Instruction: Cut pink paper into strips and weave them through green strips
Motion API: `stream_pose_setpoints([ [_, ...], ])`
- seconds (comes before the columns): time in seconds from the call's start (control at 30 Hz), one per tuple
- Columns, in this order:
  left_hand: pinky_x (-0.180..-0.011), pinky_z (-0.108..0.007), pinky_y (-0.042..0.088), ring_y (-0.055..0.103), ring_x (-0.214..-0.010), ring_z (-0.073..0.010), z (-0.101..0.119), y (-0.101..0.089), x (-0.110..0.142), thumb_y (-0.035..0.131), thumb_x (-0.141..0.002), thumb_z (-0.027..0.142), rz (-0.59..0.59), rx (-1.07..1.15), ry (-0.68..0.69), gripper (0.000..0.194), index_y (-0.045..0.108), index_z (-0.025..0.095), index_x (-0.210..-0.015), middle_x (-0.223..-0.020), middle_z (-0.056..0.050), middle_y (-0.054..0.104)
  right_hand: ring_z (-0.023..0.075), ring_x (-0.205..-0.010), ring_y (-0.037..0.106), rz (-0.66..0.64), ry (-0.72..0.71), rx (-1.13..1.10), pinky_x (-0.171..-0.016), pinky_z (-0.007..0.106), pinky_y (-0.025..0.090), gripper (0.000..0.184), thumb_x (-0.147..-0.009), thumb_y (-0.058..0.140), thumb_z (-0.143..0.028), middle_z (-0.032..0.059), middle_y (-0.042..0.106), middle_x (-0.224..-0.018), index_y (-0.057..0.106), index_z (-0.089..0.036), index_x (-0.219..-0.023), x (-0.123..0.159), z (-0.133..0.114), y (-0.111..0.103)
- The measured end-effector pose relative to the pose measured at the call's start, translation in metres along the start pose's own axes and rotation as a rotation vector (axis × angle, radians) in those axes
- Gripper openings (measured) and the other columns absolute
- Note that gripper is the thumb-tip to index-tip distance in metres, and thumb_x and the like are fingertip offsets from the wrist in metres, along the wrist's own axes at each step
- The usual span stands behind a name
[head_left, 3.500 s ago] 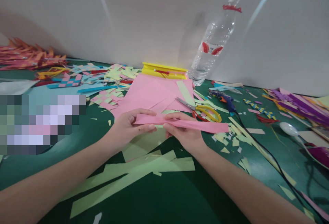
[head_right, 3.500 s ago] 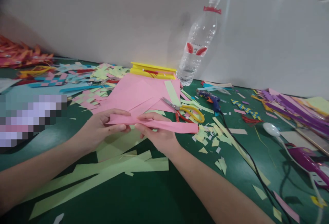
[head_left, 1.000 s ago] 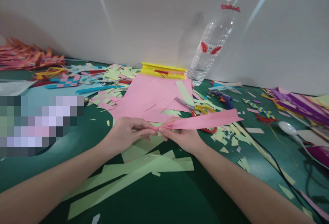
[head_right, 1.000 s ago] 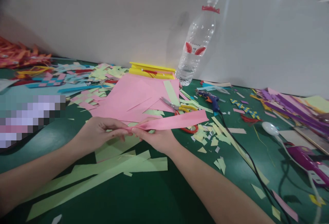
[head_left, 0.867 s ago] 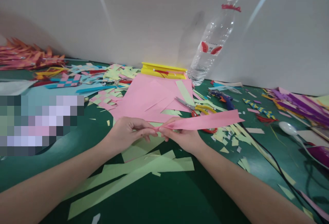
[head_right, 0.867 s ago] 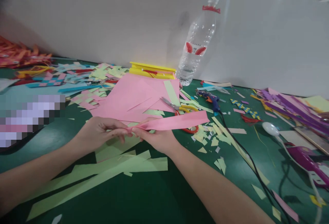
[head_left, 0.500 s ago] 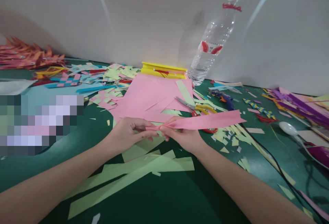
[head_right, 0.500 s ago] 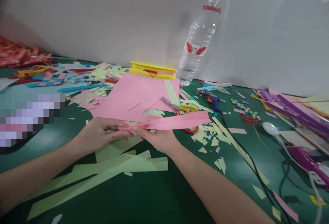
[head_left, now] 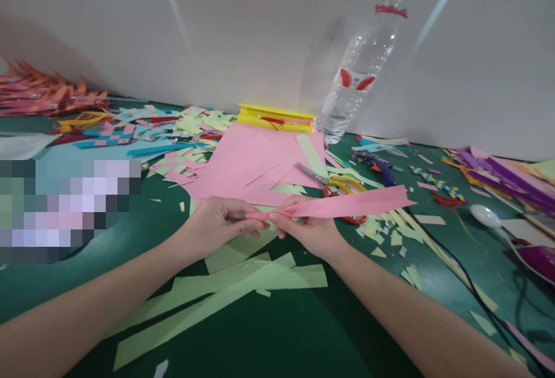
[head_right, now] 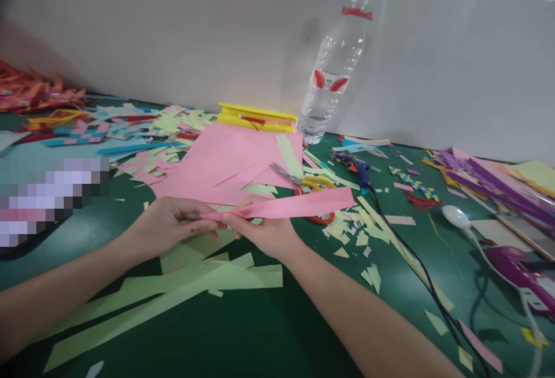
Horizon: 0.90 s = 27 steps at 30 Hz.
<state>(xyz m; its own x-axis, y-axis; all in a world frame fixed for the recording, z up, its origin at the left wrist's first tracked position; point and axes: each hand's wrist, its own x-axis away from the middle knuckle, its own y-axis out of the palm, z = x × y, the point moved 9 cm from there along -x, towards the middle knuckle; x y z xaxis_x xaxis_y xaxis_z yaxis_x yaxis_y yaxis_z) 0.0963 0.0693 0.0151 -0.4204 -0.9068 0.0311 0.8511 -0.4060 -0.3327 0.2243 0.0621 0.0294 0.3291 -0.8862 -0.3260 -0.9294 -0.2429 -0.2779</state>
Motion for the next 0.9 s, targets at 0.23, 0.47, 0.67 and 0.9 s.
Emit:
stream_pose_setpoints([
  [0.23, -0.065, -0.027, 0.059, 0.073, -0.067, -0.0197, -0.0027, 0.0002, -0.0003, 0.070, -0.071, 0.032, 0.009, 0.016, -0.033, 0.016, 0.075, 0.020, -0.080, -0.073, -0.002, 0.076, 0.0116, -0.052, 0.057, 0.018, 0.007, 0.025, -0.053, 0.027, 0.050, 0.023, -0.081, 0.065, -0.039, -0.0027, 0.058, -0.056, 0.062, -0.020, -0.068, -0.0001, 0.0008, -0.0007],
  [0.47, -0.066, -0.024, 0.058, 0.073, -0.068, -0.0182, -0.0050, 0.0010, -0.0006, 0.070, -0.072, 0.030, -0.001, 0.051, -0.024, 0.014, 0.075, 0.021, -0.081, -0.074, -0.002, 0.076, 0.0115, -0.051, 0.056, 0.023, -0.013, 0.029, -0.054, 0.027, 0.049, 0.022, -0.082, 0.064, -0.037, -0.0034, 0.057, -0.054, 0.060, -0.020, -0.068, -0.0001, -0.0003, -0.0006],
  [0.67, -0.071, -0.027, 0.058, 0.073, -0.076, -0.0210, -0.0041, 0.0018, -0.0002, 0.072, -0.071, 0.032, -0.016, 0.062, -0.014, 0.017, 0.075, 0.021, -0.083, -0.078, -0.003, 0.077, 0.0102, -0.051, 0.056, 0.001, 0.003, -0.015, -0.055, 0.026, 0.047, 0.018, -0.082, 0.065, -0.032, -0.0045, 0.056, -0.055, 0.062, -0.020, -0.069, -0.0006, 0.0031, 0.0005],
  [0.9, -0.069, -0.025, 0.058, 0.073, -0.073, -0.0189, -0.0029, 0.0020, -0.0010, 0.070, -0.075, 0.032, -0.023, 0.070, 0.009, 0.015, 0.075, 0.021, -0.083, -0.077, -0.002, 0.076, 0.0107, -0.054, 0.056, -0.014, 0.000, 0.011, -0.057, 0.026, 0.048, 0.018, -0.083, 0.064, -0.032, -0.0044, 0.056, -0.055, 0.062, -0.020, -0.070, -0.0001, 0.0027, 0.0012],
])
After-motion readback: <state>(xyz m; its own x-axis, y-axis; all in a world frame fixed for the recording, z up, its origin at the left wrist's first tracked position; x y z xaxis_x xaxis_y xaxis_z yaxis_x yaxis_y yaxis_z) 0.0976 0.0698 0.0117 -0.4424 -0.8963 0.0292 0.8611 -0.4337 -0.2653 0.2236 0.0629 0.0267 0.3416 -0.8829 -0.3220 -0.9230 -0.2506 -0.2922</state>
